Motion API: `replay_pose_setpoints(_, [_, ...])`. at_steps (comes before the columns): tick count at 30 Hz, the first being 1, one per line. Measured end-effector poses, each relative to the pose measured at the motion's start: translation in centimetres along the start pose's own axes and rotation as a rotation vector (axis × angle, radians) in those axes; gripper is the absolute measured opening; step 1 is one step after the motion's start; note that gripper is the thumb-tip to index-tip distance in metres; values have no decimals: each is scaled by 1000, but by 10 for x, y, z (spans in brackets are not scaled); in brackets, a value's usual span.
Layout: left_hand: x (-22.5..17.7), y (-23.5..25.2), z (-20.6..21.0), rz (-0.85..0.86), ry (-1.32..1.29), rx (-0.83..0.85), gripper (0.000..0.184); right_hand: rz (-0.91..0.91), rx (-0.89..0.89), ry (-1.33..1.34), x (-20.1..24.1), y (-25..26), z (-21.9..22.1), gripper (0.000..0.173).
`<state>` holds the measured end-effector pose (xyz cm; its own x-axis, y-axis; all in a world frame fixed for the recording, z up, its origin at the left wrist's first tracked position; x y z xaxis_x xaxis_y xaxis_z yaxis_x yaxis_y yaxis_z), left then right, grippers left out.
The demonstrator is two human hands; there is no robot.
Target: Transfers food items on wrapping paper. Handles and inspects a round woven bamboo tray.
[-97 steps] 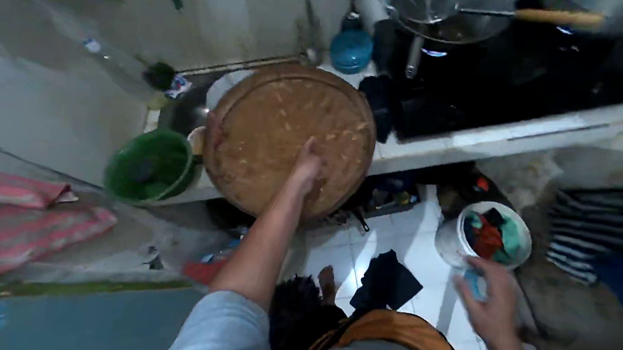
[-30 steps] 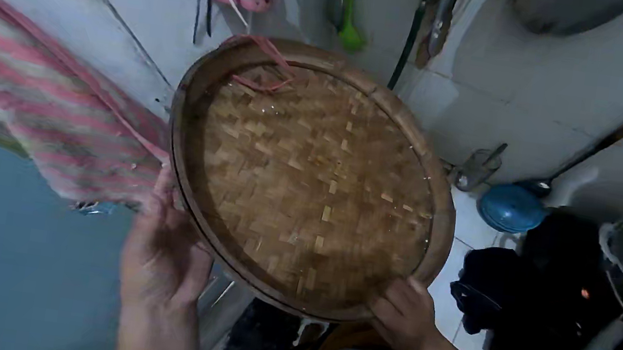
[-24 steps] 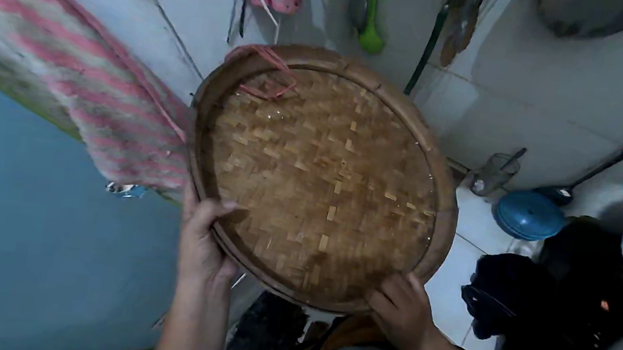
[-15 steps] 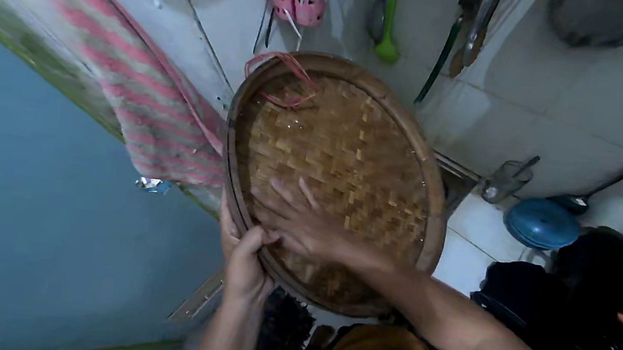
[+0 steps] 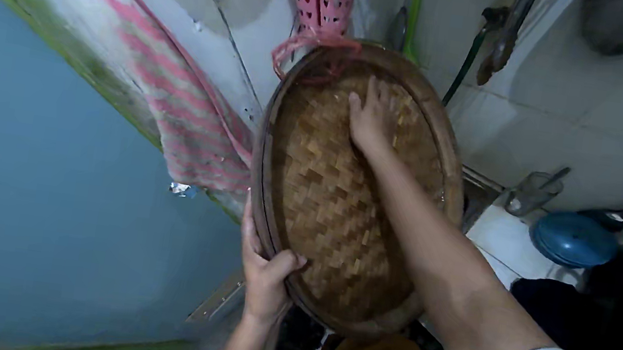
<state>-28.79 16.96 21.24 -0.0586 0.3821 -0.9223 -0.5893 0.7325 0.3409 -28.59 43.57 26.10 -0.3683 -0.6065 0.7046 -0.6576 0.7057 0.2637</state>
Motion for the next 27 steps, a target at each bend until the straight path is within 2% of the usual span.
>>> replay_pose_setpoints(1, [0, 3, 3, -6, 10, 10, 112, -50, -87, 27, 7, -10, 1, 55])
replay_pose_setpoints(2, [1, 6, 6, -9, 14, 19, 112, -199, -147, 37, 24, -30, 9, 55])
replay_pose_setpoints(4, [1, 13, 13, -9, 41, 46, 112, -497, -77, 60, 51, -73, 27, 61])
replay_pose_setpoints(5, [0, 15, 13, -2, 54, 52, 112, -522, -7, 43, 44, -78, 29, 63])
replay_pose_setpoints(6, [-1, 17, 12, 10, 61, 53, 111, -461, 29, 25, 19, -71, 27, 67])
replay_pose_setpoints(7, [-2, 18, 10, 20, 62, 48, 111, -323, 50, 7, -20, -56, 23, 73])
replay_pose_setpoints(10, [-2, 22, 7, 73, 68, 3, 114, 255, 30, 52, -141, -38, 1, 76])
replay_pose_setpoints(11, [-2, 25, 7, 103, 93, -6, 115, 348, -70, 76, -159, -43, -5, 72])
replay_pose_setpoints(13, [-1, 30, 11, 164, 154, -5, 115, 328, -219, 66, -160, -65, -6, 72])
replay_pose_setpoints(15, [-3, 31, 16, 228, 206, 16, 117, 340, -282, 52, -166, -93, 1, 79])
replay_pose_setpoints(18, [-5, 26, 20, 382, 296, 75, 120, 759, -207, 314, -232, -132, 10, 86])
replay_pose_setpoints(19, [-4, 23, 21, 435, 330, 96, 118, 821, -188, 415, -250, -143, 16, 87])
replay_pose_setpoints(21, [1, 18, 25, 513, 383, 121, 108, 799, -166, 554, -256, -159, 27, 82])
replay_pose_setpoints(23, [7, 14, 32, 557, 446, 151, 97, 697, -146, 734, -233, -167, 22, 66])
replay_pose_setpoints(25, [17, 12, 45, 567, 505, 208, 91, 467, -133, 948, -196, -165, -5, 56])
replay_pose_setpoints(27, [39, 6, 61, 567, 565, 255, 92, 124, -127, 1097, -153, -162, -48, 64])
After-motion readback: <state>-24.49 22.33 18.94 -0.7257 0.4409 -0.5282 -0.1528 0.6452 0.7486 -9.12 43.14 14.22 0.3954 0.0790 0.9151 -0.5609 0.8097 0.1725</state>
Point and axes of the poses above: each hand's wrist, its own y-axis towards the middle knuckle, its own z-axis out of the palm, x = y × z, the point moved 5 cm from there along y, towards the middle knuckle, and after that the axes turned 12 degrees about x, right-handed, at the moved point
